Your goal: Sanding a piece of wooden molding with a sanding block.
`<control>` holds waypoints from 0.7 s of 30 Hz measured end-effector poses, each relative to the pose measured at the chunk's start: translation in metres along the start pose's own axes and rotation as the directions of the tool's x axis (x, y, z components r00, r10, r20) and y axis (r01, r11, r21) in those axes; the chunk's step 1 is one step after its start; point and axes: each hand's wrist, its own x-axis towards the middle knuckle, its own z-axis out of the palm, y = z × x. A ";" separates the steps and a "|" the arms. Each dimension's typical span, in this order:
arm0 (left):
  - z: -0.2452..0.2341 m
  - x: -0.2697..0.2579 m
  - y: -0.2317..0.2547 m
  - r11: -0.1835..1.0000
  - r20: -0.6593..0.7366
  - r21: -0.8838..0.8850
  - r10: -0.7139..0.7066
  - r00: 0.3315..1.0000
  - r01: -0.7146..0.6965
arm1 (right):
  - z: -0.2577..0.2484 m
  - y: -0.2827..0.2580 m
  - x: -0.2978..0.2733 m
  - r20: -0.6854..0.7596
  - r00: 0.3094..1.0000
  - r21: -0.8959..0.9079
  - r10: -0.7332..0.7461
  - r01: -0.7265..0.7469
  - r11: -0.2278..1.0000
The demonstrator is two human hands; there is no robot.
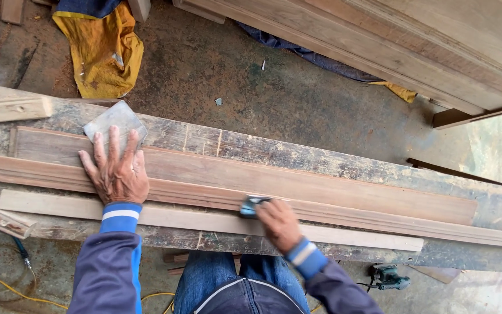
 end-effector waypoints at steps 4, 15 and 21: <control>0.000 -0.005 0.002 1.000 0.002 -0.007 -0.015 1.000 0.015 | -0.050 0.061 -0.082 -0.127 0.992 -0.101 0.012 -0.025 0.995; -0.002 -0.004 -0.001 1.000 -0.004 -0.025 -0.004 1.000 0.004 | 0.002 0.006 -0.009 -0.058 0.998 0.018 0.005 -0.004 1.000; -0.001 -0.004 -0.001 1.000 -0.004 -0.029 -0.011 1.000 0.011 | -0.055 0.091 -0.110 -0.157 0.987 -0.062 -0.037 0.027 0.998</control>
